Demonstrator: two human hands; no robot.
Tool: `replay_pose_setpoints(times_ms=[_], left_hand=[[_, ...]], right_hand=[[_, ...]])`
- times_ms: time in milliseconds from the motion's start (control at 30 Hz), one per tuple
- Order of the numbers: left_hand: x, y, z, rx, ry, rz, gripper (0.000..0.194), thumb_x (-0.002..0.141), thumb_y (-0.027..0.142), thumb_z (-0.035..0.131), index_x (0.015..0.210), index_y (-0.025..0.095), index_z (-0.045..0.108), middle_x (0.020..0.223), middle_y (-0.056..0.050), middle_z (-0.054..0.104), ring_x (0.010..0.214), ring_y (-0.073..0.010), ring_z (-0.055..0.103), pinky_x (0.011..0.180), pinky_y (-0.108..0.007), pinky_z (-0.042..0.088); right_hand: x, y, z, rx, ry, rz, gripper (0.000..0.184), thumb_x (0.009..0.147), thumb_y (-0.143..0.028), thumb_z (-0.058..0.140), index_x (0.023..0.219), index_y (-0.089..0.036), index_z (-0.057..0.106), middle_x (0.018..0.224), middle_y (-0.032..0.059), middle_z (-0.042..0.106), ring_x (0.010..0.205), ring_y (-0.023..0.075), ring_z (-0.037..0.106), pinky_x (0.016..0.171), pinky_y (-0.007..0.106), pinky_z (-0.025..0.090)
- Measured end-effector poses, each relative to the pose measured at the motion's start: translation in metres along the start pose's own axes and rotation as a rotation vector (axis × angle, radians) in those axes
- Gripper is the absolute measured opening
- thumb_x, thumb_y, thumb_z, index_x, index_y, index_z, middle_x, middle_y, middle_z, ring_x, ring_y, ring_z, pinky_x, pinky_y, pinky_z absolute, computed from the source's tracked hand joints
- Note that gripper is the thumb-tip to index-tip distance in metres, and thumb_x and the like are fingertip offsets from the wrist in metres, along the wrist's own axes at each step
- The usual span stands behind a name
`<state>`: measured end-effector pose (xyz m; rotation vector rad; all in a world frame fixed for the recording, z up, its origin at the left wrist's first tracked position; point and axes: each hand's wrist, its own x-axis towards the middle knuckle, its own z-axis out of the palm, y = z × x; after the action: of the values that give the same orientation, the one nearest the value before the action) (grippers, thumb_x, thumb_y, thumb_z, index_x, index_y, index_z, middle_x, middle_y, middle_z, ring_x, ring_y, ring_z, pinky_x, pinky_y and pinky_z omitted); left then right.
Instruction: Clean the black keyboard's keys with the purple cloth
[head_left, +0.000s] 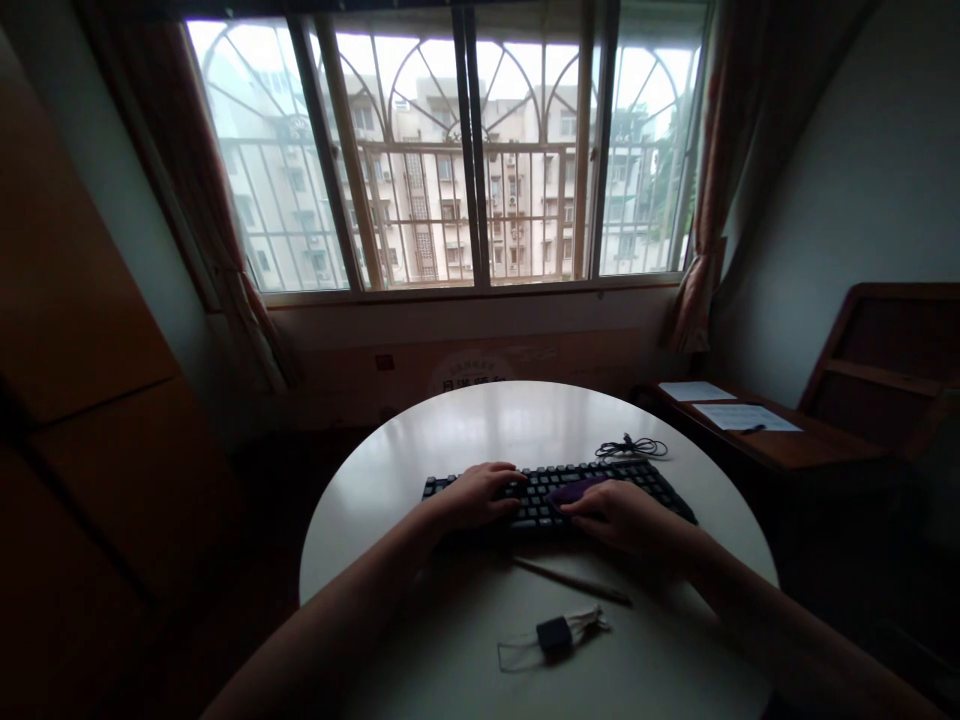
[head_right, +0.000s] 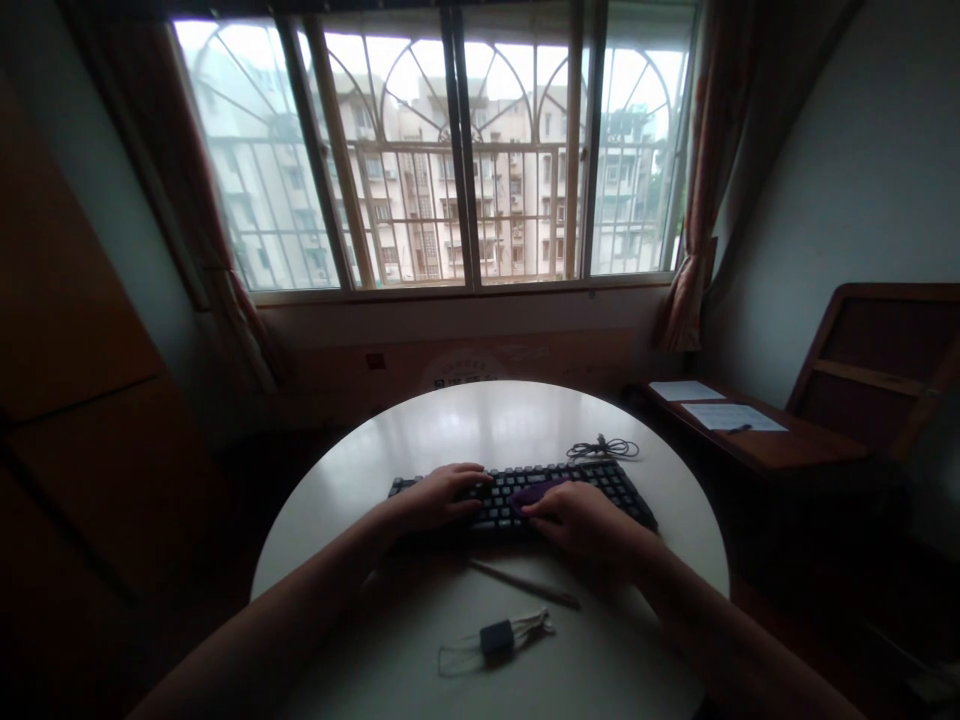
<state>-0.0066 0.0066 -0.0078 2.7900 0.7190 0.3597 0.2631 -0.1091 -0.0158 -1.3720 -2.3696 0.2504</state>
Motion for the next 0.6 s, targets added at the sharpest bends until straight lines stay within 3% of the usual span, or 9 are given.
replay_pose_setpoints(times_ms=[300,600], left_hand=[[-0.001,0.002,-0.002,-0.006,0.0,-0.003,0.045,0.088,0.035,0.064,0.132,0.026,0.06,0.139,-0.009,0.056,0.126,-0.0293,0.054,0.107,-0.041,0.041],[-0.001,0.003,-0.003,0.009,-0.016,-0.012,0.045,0.089,0.035,0.064,0.133,0.027,0.059,0.14,-0.009,0.056,0.127,-0.0296,0.053,0.108,-0.042,0.041]], right_hand=[[-0.007,0.021,-0.014,-0.013,0.012,0.107,0.025,0.085,-0.028,0.058,0.095,-0.025,0.08,0.096,0.0046,0.076,0.083,0.0203,0.069,0.077,0.027,0.049],[-0.011,0.02,-0.02,-0.048,-0.011,0.128,0.022,0.082,-0.025,0.056,0.073,-0.022,0.075,0.081,0.0041,0.074,0.073,0.0191,0.066,0.069,0.027,0.045]])
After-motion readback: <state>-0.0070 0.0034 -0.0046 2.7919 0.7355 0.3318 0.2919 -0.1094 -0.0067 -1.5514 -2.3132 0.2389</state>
